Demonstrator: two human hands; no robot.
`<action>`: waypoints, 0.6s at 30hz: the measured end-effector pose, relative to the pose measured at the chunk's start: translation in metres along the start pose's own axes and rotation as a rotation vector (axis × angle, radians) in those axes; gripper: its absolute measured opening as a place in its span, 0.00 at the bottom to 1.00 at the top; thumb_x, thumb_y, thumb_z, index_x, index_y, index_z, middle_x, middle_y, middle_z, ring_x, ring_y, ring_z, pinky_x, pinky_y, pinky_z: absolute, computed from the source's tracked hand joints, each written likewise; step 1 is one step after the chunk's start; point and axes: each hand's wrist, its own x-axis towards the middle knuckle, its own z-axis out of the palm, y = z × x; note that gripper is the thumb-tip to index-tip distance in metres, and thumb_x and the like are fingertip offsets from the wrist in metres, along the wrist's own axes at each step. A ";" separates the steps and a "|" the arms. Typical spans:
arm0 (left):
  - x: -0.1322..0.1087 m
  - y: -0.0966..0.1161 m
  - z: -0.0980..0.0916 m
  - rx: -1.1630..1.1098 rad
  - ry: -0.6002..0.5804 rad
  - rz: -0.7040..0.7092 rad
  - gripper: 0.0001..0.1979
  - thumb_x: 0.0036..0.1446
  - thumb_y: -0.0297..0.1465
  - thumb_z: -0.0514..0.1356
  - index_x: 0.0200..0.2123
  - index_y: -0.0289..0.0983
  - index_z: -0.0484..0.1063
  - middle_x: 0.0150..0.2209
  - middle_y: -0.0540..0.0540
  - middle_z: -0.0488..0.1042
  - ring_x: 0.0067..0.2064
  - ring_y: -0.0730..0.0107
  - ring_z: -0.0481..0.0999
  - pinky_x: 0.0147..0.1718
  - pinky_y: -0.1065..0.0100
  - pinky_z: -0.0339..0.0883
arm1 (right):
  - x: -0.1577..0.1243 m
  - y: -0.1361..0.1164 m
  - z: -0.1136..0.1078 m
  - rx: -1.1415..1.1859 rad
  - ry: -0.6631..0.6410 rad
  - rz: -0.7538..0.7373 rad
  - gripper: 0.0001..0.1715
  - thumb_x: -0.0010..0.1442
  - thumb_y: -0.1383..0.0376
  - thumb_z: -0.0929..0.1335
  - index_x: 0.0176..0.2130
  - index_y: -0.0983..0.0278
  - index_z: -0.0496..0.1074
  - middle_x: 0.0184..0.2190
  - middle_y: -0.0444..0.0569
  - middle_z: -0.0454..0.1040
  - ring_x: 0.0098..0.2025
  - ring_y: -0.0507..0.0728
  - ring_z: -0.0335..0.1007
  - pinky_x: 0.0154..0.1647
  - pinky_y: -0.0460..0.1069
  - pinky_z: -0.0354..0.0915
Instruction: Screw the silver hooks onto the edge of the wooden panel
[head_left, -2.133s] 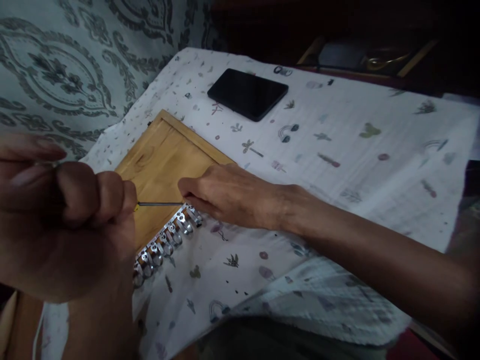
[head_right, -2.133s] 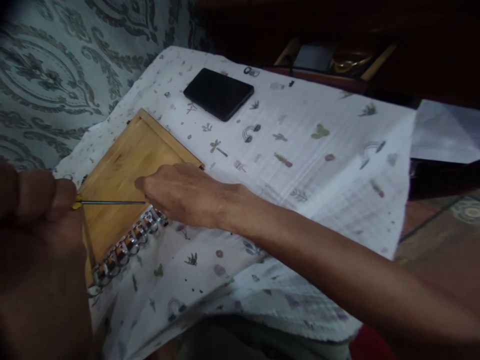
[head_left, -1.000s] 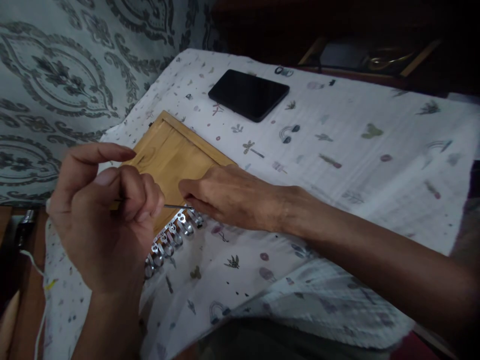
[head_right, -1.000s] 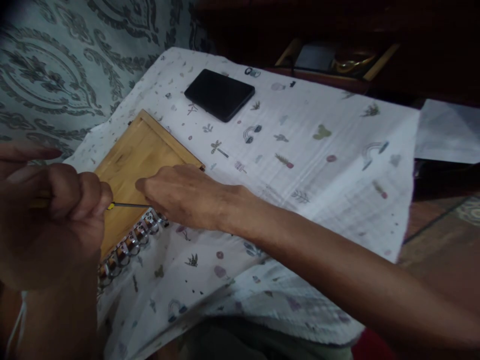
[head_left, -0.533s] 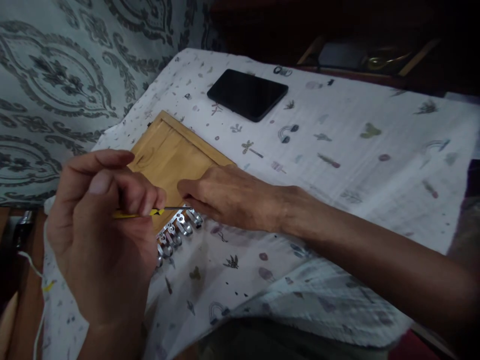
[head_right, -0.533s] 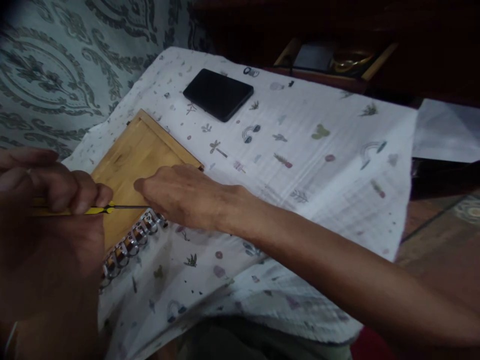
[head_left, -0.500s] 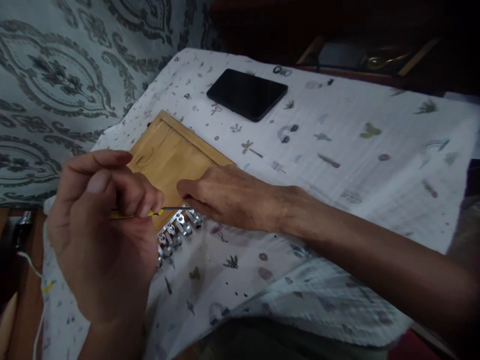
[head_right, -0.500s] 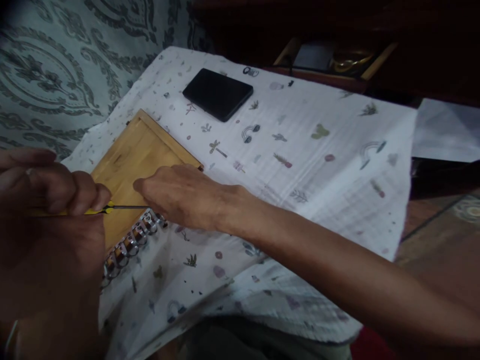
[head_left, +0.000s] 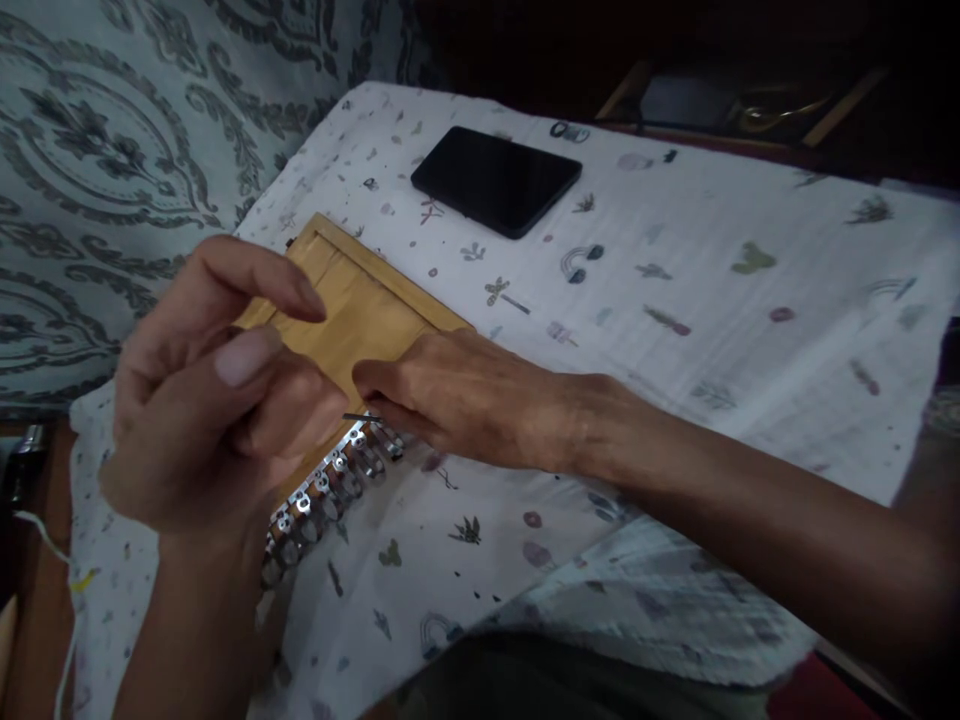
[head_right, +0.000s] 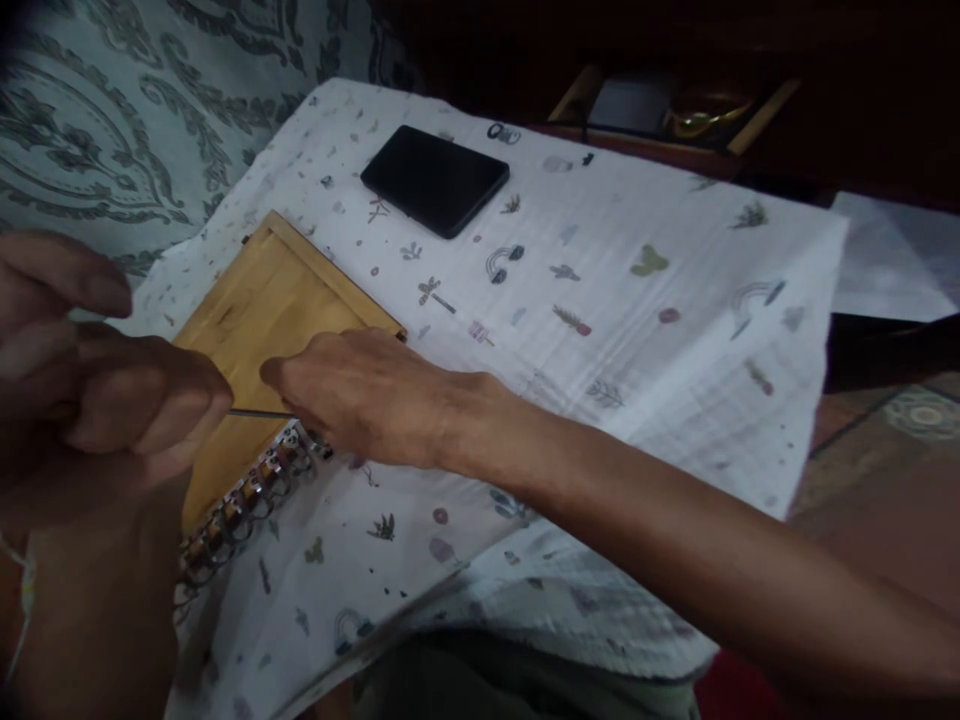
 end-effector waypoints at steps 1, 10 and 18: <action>0.004 0.000 -0.005 0.011 -0.144 0.008 0.04 0.57 0.31 0.66 0.35 0.36 0.79 0.13 0.63 0.43 0.10 0.87 0.39 0.07 0.79 0.42 | 0.000 0.000 0.000 0.001 0.000 0.003 0.09 0.71 0.68 0.62 0.43 0.64 0.71 0.27 0.44 0.69 0.24 0.51 0.53 0.29 0.50 0.46; 0.000 0.002 0.002 0.148 0.079 0.112 0.07 0.59 0.32 0.66 0.32 0.35 0.75 0.13 0.59 0.55 0.14 0.81 0.52 0.16 0.75 0.58 | 0.000 0.000 0.001 -0.040 0.011 0.007 0.12 0.72 0.67 0.61 0.44 0.64 0.73 0.26 0.44 0.68 0.23 0.51 0.50 0.28 0.50 0.46; -0.016 0.001 0.035 0.154 0.492 0.184 0.10 0.65 0.22 0.53 0.31 0.34 0.71 0.17 0.57 0.54 0.19 0.78 0.50 0.19 0.76 0.54 | 0.000 0.001 0.003 -0.059 0.027 0.003 0.12 0.72 0.66 0.61 0.45 0.64 0.73 0.26 0.44 0.68 0.24 0.51 0.50 0.28 0.50 0.46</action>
